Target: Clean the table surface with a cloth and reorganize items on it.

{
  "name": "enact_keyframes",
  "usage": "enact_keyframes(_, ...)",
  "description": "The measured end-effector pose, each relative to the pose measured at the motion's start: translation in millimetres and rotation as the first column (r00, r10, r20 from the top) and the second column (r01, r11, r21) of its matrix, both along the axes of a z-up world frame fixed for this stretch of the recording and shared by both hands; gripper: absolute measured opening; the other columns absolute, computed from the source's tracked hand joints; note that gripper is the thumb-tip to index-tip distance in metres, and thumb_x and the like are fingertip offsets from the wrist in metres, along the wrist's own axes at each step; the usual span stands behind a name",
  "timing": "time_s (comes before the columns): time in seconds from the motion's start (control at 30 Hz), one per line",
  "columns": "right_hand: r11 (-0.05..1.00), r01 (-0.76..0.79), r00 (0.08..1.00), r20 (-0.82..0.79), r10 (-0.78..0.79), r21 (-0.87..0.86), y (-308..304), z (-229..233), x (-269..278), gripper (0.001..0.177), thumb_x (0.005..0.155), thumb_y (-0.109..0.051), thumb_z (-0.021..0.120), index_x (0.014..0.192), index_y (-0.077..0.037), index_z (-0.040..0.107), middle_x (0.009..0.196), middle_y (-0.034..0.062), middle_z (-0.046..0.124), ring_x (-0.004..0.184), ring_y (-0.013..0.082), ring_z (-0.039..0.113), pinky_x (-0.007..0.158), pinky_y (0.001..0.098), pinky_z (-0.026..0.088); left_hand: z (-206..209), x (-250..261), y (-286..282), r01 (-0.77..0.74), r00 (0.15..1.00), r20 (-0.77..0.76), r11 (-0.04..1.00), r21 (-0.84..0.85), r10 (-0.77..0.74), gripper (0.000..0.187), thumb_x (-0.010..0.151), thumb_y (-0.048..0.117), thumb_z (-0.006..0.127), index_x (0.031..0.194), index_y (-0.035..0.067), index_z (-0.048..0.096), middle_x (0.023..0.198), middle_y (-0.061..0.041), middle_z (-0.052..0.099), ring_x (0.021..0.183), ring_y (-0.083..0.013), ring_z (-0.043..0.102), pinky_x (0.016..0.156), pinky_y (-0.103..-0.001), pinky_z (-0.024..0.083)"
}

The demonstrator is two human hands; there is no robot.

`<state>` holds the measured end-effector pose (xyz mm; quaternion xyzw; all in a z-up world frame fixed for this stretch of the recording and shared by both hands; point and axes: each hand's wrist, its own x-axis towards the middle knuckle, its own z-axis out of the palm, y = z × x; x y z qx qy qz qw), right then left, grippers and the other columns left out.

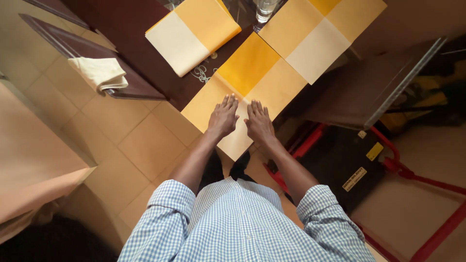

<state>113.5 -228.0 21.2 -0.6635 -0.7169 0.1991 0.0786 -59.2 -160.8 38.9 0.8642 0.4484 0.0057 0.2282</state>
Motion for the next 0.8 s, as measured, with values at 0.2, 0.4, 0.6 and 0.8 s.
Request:
enact_keyframes(0.2,0.999,-0.020,1.000,0.014,0.021,-0.048,15.1,-16.5,2.7,0.063,0.101,-0.028,0.056,0.151,0.006,0.037,0.162,0.0280,0.032,0.152,0.0411,0.026,0.122,0.0553,0.022,-23.6,9.9,15.5,0.028,0.999,-0.042,1.000,-0.005,-0.028,0.067,0.094,0.025,0.065,0.154,0.007,0.040,0.166,-0.014,0.031,0.154,-0.0326,0.026,0.117,-0.058,0.030)
enact_keyframes(0.4,0.986,-0.044,0.998,0.027,0.049,-0.162,17.5,-28.7,2.4,0.063,0.101,-0.028,0.054,0.152,0.004,0.035,0.163,0.0266,0.028,0.153,0.0394,0.023,0.123,0.0550,0.019,-42.8,12.0,23.5,0.000,0.992,-0.122,0.996,-0.091,-0.011,0.071,0.094,0.025,0.065,0.157,0.012,0.035,0.166,-0.010,0.027,0.155,-0.0307,0.021,0.119,-0.063,0.023)
enact_keyframes(0.6,0.984,-0.053,0.997,0.042,0.061,-0.172,18.3,-32.2,1.0,0.067,0.097,-0.024,0.058,0.152,0.006,0.035,0.163,0.0277,0.027,0.153,0.0409,0.023,0.122,0.0549,0.020,-46.2,7.6,19.6,0.021,0.982,-0.184,0.998,-0.067,-0.033,0.071,0.094,0.023,0.064,0.158,0.015,0.035,0.169,-0.009,0.026,0.155,-0.0321,0.022,0.118,-0.065,0.024)
enact_keyframes(0.8,0.986,-0.068,0.996,0.045,0.076,-0.153,17.8,-28.4,-1.2,0.067,0.098,-0.025,0.059,0.151,0.009,0.035,0.162,0.0316,0.027,0.151,0.0449,0.025,0.121,0.0578,0.024,-39.5,18.0,20.5,0.007,0.965,-0.263,0.999,-0.041,-0.018,0.071,0.094,0.031,0.065,0.156,0.013,0.036,0.165,-0.009,0.030,0.152,-0.0325,0.025,0.115,-0.068,0.027)
